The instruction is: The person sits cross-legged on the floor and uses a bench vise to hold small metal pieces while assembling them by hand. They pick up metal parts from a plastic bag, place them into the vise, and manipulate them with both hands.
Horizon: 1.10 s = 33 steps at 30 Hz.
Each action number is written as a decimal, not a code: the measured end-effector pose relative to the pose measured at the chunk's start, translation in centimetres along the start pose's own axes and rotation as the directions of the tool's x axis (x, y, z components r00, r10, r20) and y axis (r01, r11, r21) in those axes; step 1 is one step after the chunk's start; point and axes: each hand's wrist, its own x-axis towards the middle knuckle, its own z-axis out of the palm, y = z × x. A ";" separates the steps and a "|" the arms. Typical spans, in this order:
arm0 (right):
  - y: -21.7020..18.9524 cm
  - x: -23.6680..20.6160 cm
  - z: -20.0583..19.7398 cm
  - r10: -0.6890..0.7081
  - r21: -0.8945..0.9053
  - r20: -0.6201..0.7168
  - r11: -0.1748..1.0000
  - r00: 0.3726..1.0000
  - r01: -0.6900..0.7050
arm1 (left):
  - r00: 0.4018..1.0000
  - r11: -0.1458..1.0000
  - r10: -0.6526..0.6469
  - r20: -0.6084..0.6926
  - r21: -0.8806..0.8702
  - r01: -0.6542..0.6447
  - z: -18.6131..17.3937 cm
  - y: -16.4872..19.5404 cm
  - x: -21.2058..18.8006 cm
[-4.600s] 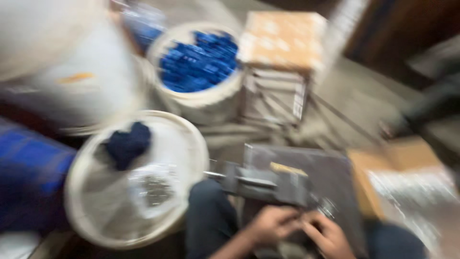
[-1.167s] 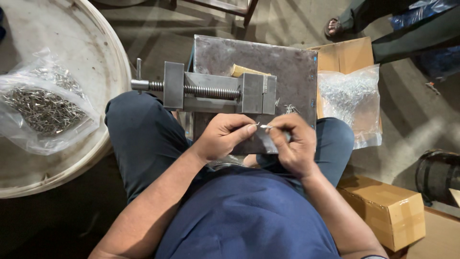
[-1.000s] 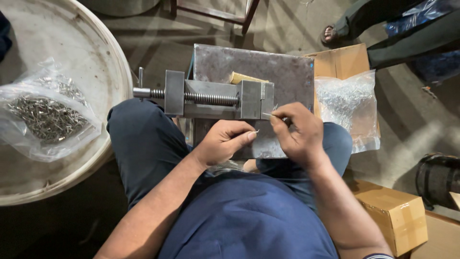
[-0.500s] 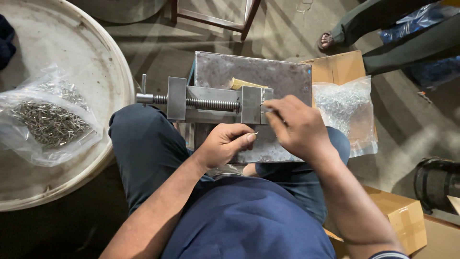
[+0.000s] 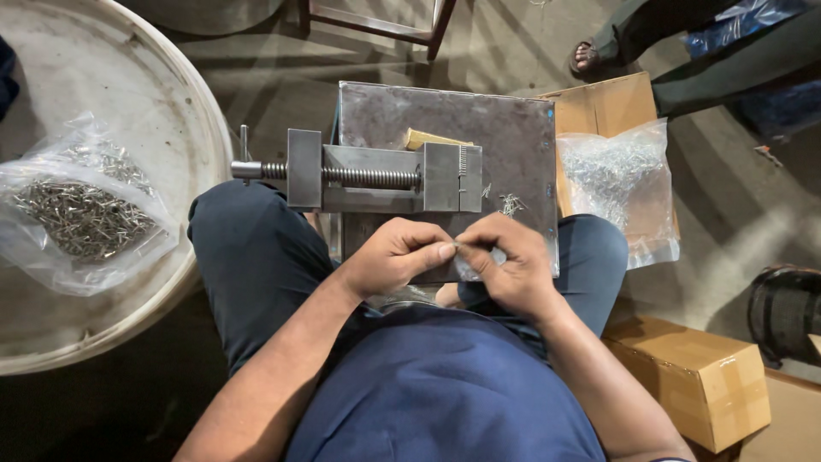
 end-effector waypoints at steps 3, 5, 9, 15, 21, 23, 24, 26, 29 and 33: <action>-0.6 1.2 -0.6 -0.018 -0.096 -0.117 0.995 0.993 0.007 | 0.996 0.997 -0.006 -0.086 -0.073 0.000 0.2 0.0 0.0; -1.0 2.3 -1.3 -0.058 -0.208 -0.140 0.978 0.989 0.028 | 0.989 0.994 -0.050 -0.136 -0.099 0.037 0.4 0.0 0.1; -1.8 4.2 -1.9 -0.127 -0.327 -0.038 0.939 0.991 0.107 | 0.984 0.998 -0.052 -0.169 -0.046 0.045 0.3 -0.3 0.4; -2.5 4.8 -2.0 -0.160 -0.387 0.017 0.909 0.987 0.154 | 0.987 0.997 -0.042 -0.154 -0.075 0.031 0.1 -0.7 0.4; -2.2 4.8 -1.9 -0.193 -0.416 0.039 0.889 0.980 0.192 | 0.985 0.996 -0.061 -0.160 -0.078 0.049 0.2 -0.4 0.5; -1.6 4.5 -2.1 -0.185 -0.404 0.014 0.898 0.983 0.175 | 0.982 0.996 -0.071 -0.173 -0.060 0.062 0.2 -0.4 0.5; -1.2 4.3 -2.3 -0.168 -0.385 -0.006 0.910 0.986 0.153 | 0.981 0.996 -0.076 -0.180 -0.051 0.068 0.2 -0.4 0.5; 0.0 3.7 -2.7 -0.127 -0.370 -0.081 0.925 0.989 0.089 | 0.981 0.999 -0.044 -0.187 0.011 0.047 0.2 -0.4 0.4; 2.3 2.4 -3.0 -0.060 -0.442 -0.162 0.897 0.985 -0.018 | 0.986 0.996 -0.023 -0.166 0.076 0.036 0.2 -0.5 0.3; 4.9 0.2 -1.8 0.040 -0.660 0.057 0.752 0.998 0.008 | 0.988 0.998 -0.035 -0.151 0.051 0.043 0.3 -0.4 0.3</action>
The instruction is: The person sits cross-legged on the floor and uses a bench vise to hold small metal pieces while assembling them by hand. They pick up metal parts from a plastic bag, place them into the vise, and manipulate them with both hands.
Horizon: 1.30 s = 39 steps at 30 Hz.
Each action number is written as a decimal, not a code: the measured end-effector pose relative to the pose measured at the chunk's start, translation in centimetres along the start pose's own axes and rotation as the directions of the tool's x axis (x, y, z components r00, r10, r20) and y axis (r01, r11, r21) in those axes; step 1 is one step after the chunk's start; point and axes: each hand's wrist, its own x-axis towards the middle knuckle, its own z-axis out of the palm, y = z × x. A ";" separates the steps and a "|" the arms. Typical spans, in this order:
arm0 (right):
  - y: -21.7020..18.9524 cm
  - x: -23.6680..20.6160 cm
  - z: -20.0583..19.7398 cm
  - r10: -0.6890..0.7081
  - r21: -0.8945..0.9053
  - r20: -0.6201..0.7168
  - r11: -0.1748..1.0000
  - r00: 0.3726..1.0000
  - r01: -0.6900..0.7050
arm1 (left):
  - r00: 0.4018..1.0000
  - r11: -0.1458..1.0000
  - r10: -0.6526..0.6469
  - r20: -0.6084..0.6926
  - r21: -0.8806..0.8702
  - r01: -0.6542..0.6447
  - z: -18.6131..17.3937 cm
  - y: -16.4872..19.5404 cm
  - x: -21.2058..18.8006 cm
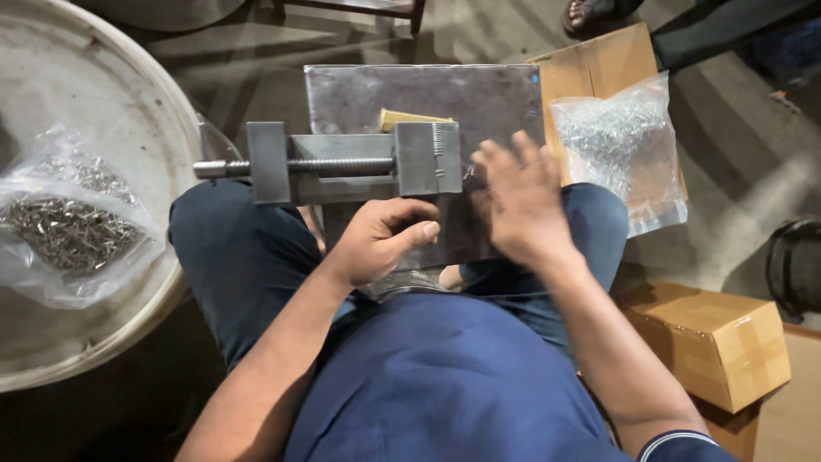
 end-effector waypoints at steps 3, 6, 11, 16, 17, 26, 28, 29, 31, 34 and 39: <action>-0.3 -1.3 1.6 0.015 -0.074 0.120 0.997 0.993 -0.006 | 1.000 0.998 -0.019 -0.019 0.062 0.020 0.1 0.2 0.0; -0.9 -2.5 2.0 0.007 -0.092 0.142 0.996 0.990 0.006 | 1.000 0.997 -0.003 -0.025 0.082 0.005 0.2 0.4 -0.1; -2.4 -4.4 1.7 -0.030 -0.028 0.133 0.999 0.991 0.034 | 0.998 0.987 0.021 -0.055 0.163 -0.012 0.3 0.2 -0.2; -1.8 -4.4 0.3 0.107 0.200 -0.211 0.978 0.972 -0.065 | 0.999 0.994 0.032 -0.039 0.106 -0.028 0.4 0.2 -0.3; -1.8 -4.1 0.1 0.095 0.224 -0.229 0.974 0.969 -0.042 | 0.999 0.992 0.033 -0.036 0.124 -0.028 0.4 0.2 -0.3; -2.8 -1.9 0.9 0.048 0.219 -0.061 0.975 0.997 -0.034 | 0.998 0.993 0.045 -0.040 0.107 -0.040 0.5 0.2 -0.2; -2.5 -1.5 1.3 0.042 0.195 -0.050 0.980 0.998 -0.031 | 0.999 0.994 0.030 -0.039 0.109 -0.025 0.7 0.5 -0.1; -2.4 -1.4 1.4 0.047 0.271 -0.047 0.962 0.998 -0.032 | 0.999 0.991 0.026 -0.041 0.136 -0.020 0.8 0.8 -0.1; -2.1 -1.6 1.4 0.043 0.422 -0.043 0.906 0.998 -0.021 | 0.993 0.965 0.109 -0.032 0.243 -0.099 1.0 1.4 0.0; -1.9 -2.6 1.2 0.209 0.853 0.494 0.069 0.844 -0.517 | 0.956 0.847 0.290 0.035 0.457 -0.274 1.3 2.3 0.0; -2.3 -3.0 2.1 0.171 0.847 0.531 -0.136 0.830 -0.513 | 0.967 0.789 0.240 0.083 0.563 -0.244 1.4 2.4 0.4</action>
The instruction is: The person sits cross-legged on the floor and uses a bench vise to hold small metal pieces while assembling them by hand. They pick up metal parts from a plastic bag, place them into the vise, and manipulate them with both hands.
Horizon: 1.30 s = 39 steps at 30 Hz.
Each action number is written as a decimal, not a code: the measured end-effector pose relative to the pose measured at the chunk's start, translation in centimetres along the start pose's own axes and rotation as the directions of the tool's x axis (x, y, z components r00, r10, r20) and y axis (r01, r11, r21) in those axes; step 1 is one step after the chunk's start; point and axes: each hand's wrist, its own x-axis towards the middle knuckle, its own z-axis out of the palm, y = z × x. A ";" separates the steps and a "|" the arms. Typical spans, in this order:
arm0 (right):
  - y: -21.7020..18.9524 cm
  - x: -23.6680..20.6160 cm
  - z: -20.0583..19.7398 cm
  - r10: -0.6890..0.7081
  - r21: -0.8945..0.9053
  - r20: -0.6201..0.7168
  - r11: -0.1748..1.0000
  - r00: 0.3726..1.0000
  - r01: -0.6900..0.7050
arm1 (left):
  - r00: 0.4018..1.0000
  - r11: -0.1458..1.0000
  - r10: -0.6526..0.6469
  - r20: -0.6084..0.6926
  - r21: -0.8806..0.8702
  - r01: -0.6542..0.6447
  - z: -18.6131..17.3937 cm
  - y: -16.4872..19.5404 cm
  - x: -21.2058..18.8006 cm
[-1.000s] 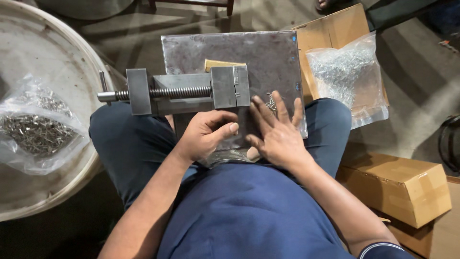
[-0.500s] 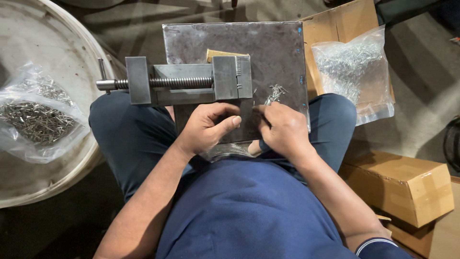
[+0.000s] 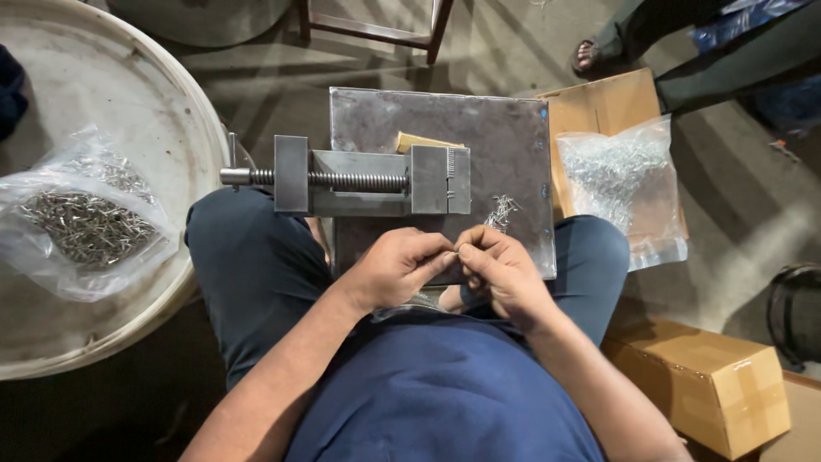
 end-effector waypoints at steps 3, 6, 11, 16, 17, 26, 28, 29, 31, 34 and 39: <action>-0.2 0.1 0.7 -0.254 -0.316 0.037 0.914 0.966 0.253 | 0.999 0.986 -0.033 0.007 -0.160 0.034 -0.1 -0.6 -0.1; -1.6 0.2 1.4 -0.449 -0.605 0.122 0.673 0.885 0.425 | 0.983 0.935 -0.171 0.071 -0.301 0.185 -0.2 -0.9 -0.3; -5.4 0.9 2.6 -0.645 -0.789 0.104 0.410 0.757 0.457 | 0.974 0.853 -0.221 0.044 -0.476 0.215 0.0 -1.1 -0.4; -8.5 2.7 3.6 -0.630 -0.861 0.161 0.286 0.760 0.420 | 0.966 0.786 -0.256 0.045 -0.571 0.235 0.2 -1.7 -0.4; -8.8 2.8 3.9 -0.626 -0.865 0.158 0.285 0.764 0.413 | 0.968 0.789 -0.247 0.044 -0.571 0.227 0.2 -1.9 -0.4; -9.6 2.8 4.7 -0.627 -0.896 0.260 0.127 0.734 0.426 | 0.970 0.789 -0.241 0.037 -0.574 0.218 0.4 -2.3 -0.4; -9.4 2.7 4.2 -0.649 -0.888 0.250 0.141 0.719 0.437 | 0.966 0.803 -0.256 0.035 -0.549 0.233 0.3 -2.2 -0.4; -9.2 2.6 3.9 -0.660 -0.902 0.184 0.181 0.728 0.392 | 0.967 0.811 -0.254 0.032 -0.537 0.231 0.3 -2.2 -0.5; -8.6 2.3 3.1 -0.669 -0.916 0.043 0.271 0.742 0.297 | 0.973 0.822 -0.232 0.014 -0.533 0.204 0.2 -2.1 -0.5; -7.4 2.1 1.8 -0.625 -0.947 -0.105 0.300 0.774 0.114 | 0.976 0.830 -0.219 0.010 -0.524 0.192 0.3 -2.0 -0.7; -5.3 2.0 1.0 -0.639 -0.992 0.053 0.055 0.767 0.114 | 0.973 0.833 -0.232 0.019 -0.512 0.209 0.3 -2.2 -0.9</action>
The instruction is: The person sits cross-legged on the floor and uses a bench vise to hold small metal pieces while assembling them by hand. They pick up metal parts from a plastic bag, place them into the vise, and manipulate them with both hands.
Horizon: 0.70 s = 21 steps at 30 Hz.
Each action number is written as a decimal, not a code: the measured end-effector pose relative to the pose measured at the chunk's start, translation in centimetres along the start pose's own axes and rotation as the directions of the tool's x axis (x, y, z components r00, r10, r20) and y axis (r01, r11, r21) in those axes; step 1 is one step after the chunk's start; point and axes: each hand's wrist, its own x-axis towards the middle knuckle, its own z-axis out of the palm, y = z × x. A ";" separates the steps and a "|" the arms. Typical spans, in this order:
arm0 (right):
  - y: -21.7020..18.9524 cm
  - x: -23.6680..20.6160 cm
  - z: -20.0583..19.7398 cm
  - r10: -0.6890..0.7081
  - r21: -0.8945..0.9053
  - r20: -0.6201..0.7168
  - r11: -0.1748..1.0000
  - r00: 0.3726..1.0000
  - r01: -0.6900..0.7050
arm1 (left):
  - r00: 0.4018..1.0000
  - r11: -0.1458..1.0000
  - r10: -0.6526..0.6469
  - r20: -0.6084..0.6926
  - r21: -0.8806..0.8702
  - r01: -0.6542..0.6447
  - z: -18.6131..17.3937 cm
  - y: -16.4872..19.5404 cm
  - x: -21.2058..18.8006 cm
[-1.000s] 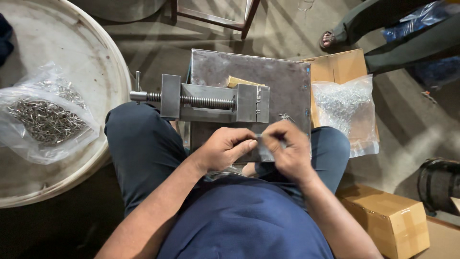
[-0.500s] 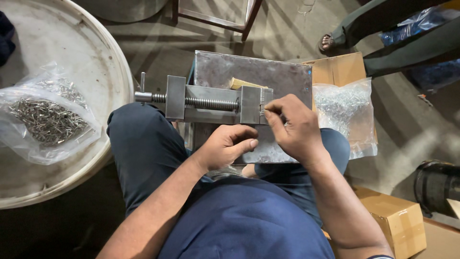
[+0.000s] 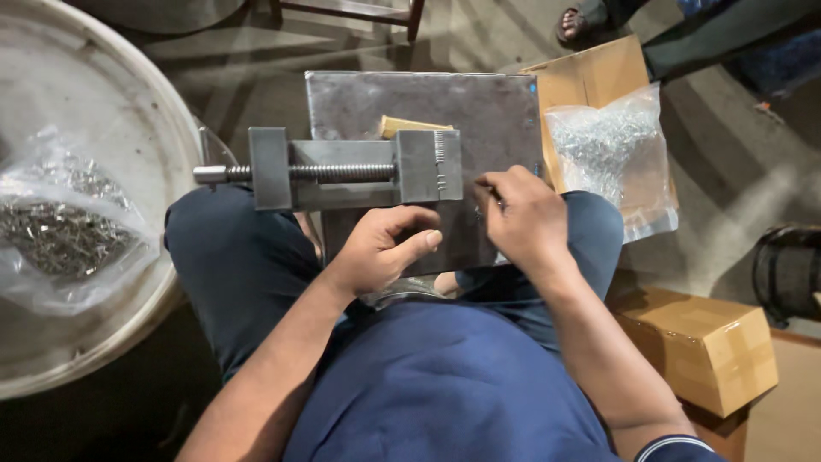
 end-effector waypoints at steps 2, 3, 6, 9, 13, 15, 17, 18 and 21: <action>0.1 0.0 0.5 0.004 -0.015 0.010 1.000 1.000 -0.004 | 0.999 0.999 -0.037 0.005 0.016 0.037 0.0 -0.1 0.0; 0.1 0.1 0.7 -0.007 -0.008 0.013 1.000 1.000 0.007 | 0.998 0.998 -0.057 0.004 0.024 0.056 0.0 -0.1 0.0; 0.1 0.8 1.2 -0.044 0.013 0.012 0.999 0.999 0.044 | 1.000 1.000 0.000 0.002 0.022 0.000 0.0 0.0 0.0; -0.1 1.3 1.3 -0.106 0.024 0.007 0.994 0.994 0.106 | 1.000 1.000 0.008 0.004 -0.001 -0.008 0.2 0.4 0.1; -1.0 0.4 0.8 -0.102 -0.005 -0.111 0.995 0.989 0.102 | 0.998 0.978 0.041 -0.037 0.208 -0.033 0.7 1.2 0.1; -1.7 -1.0 0.3 -0.108 0.099 -0.145 0.988 0.984 0.123 | 0.998 0.947 0.048 -0.050 0.320 -0.030 0.9 1.6 0.1; -2.3 -2.1 0.1 -0.111 0.190 -0.157 0.972 0.981 0.140 | 0.991 0.920 0.132 -0.008 0.373 -0.119 1.1 1.9 0.2; -2.5 -2.5 0.3 -0.113 0.230 -0.151 0.962 0.982 0.146 | 0.985 0.903 0.171 0.017 0.398 -0.163 1.2 2.0 0.3; -3.0 -3.2 1.0 -0.040 0.367 -0.110 0.927 0.993 0.078 | 0.992 0.938 0.123 0.034 0.321 -0.128 1.2 2.2 0.4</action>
